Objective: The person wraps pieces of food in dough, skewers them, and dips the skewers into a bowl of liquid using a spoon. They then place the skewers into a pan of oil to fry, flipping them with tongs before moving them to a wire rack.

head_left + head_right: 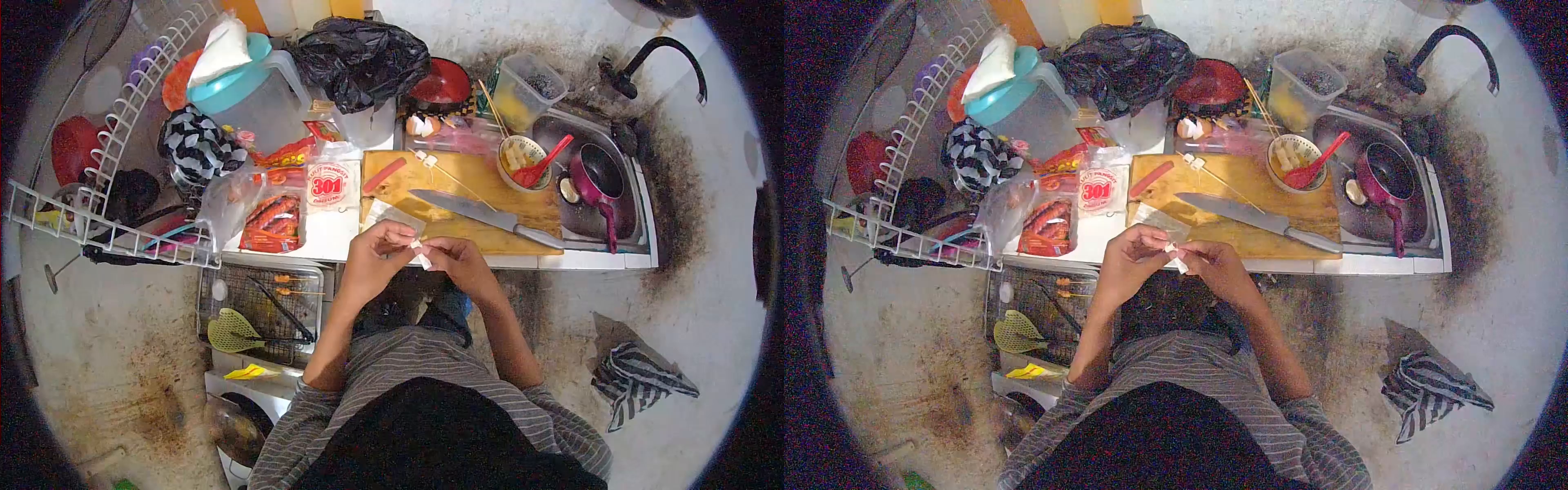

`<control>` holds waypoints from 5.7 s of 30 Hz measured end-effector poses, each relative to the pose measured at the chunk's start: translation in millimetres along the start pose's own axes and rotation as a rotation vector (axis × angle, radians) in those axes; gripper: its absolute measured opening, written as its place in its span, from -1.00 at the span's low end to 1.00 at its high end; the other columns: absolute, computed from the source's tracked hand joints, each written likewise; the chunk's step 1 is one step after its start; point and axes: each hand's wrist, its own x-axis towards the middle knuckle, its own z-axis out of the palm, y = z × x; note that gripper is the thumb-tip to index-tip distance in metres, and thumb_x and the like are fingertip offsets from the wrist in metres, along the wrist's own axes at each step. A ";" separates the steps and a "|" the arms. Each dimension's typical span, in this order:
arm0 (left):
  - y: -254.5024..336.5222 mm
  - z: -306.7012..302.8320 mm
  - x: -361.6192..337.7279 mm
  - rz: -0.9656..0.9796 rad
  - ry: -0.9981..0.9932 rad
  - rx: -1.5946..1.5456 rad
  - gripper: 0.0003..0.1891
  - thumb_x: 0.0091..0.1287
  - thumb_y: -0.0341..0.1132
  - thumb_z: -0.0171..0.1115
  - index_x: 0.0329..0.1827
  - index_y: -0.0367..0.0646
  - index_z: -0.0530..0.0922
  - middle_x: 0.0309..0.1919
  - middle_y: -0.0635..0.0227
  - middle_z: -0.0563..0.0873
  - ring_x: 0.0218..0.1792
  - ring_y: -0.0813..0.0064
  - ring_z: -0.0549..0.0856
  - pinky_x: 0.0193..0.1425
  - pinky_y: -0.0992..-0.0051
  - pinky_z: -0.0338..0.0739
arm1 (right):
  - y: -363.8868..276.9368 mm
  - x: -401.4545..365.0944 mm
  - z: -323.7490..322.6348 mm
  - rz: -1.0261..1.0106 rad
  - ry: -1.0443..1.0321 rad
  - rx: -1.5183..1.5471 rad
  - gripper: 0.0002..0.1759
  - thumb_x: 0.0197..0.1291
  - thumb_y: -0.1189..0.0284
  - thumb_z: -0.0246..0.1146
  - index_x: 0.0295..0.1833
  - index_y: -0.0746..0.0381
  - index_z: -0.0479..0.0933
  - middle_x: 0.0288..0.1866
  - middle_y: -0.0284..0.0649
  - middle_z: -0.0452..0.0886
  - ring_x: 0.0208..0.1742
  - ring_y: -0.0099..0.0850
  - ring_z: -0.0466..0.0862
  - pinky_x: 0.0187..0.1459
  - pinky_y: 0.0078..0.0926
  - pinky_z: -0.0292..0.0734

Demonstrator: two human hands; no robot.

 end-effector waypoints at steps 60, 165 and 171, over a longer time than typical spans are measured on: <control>-8.1 -1.6 -3.0 -0.120 -0.084 -0.137 -0.73 0.16 -0.49 0.21 -0.06 -0.33 0.49 -0.26 0.35 0.62 -0.21 0.64 0.57 -0.10 0.66 0.46 | -13.6 -1.6 -0.1 -0.076 0.115 0.228 -0.64 0.01 0.63 0.23 -0.04 0.39 0.33 -0.17 -0.10 0.57 -0.16 -0.46 0.58 -0.08 -0.57 0.50; 24.1 -41.8 -8.7 -0.214 0.252 -0.524 -0.77 0.29 -0.36 0.05 -0.08 -0.28 0.50 -0.22 0.35 0.60 -0.24 0.57 0.57 -0.02 0.48 0.50 | -44.0 -22.7 40.6 -0.312 0.308 -0.472 -0.92 0.09 0.52 0.19 -0.29 0.30 0.49 -0.53 -0.43 0.43 -0.60 -0.74 0.24 -0.58 -0.74 0.16; 22.8 -37.3 -7.6 -0.246 0.257 -0.549 -0.78 0.28 -0.34 0.06 -0.09 -0.27 0.51 -0.25 0.37 0.61 -0.27 0.59 0.58 -0.07 0.51 0.48 | -36.1 -19.9 37.1 -0.274 0.319 -0.493 -0.89 0.06 0.50 0.20 -0.30 0.31 0.51 -0.45 -0.23 0.53 -0.59 -0.53 0.44 -0.50 -0.58 0.36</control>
